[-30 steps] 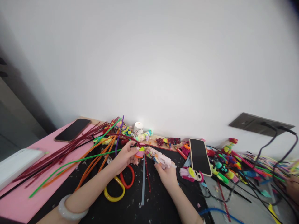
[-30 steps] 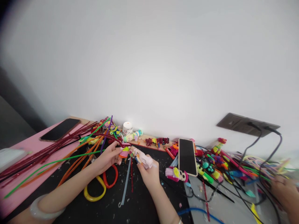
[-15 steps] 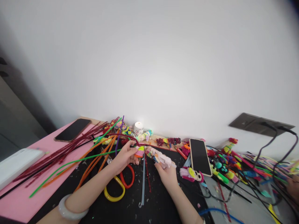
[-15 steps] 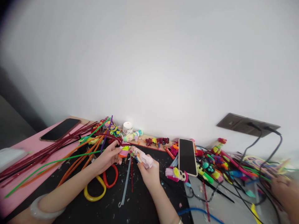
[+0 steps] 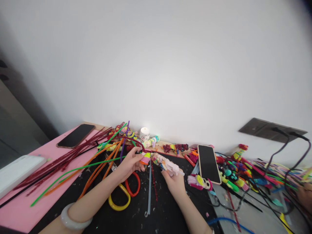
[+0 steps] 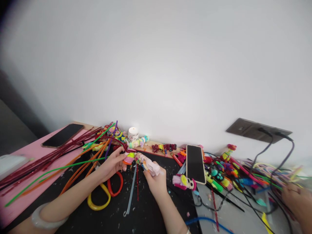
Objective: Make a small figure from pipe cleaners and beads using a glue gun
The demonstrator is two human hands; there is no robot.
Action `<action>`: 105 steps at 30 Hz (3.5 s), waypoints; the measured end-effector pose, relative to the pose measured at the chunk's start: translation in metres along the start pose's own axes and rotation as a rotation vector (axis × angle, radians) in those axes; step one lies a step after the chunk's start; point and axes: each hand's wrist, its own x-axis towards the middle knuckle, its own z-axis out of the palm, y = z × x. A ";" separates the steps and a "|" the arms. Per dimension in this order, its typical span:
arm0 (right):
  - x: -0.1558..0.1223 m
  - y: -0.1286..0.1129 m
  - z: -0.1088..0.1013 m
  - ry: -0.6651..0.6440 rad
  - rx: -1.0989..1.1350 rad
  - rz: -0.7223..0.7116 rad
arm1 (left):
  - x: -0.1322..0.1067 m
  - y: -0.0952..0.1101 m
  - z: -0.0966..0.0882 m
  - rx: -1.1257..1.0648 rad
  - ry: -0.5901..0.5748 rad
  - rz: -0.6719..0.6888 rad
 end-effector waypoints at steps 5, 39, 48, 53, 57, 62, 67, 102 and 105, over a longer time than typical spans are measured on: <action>-0.001 0.000 0.000 -0.007 0.030 -0.009 | 0.000 0.003 0.003 -0.035 0.016 -0.008; -0.001 0.000 -0.001 -0.008 0.031 -0.011 | -0.001 0.011 0.007 -0.218 0.027 -0.166; -0.001 0.001 -0.002 -0.024 0.009 -0.009 | -0.002 0.013 0.006 -0.230 0.016 -0.174; -0.002 0.004 -0.002 -0.014 -0.010 -0.023 | -0.003 0.016 0.009 -0.251 0.047 -0.197; -0.003 0.006 -0.001 -0.021 -0.001 -0.016 | -0.004 0.018 0.012 -0.263 0.079 -0.214; -0.003 0.006 0.001 -0.002 0.013 -0.026 | -0.004 0.020 0.014 -0.268 0.108 -0.213; -0.004 0.008 0.002 -0.021 -0.025 -0.040 | -0.003 0.022 0.011 -0.276 0.144 -0.175; -0.011 -0.026 0.004 0.074 -0.193 -0.440 | -0.014 -0.008 0.011 0.709 -0.067 0.386; -0.010 -0.026 0.003 0.062 -0.176 -0.448 | -0.016 -0.006 0.014 0.672 -0.075 0.368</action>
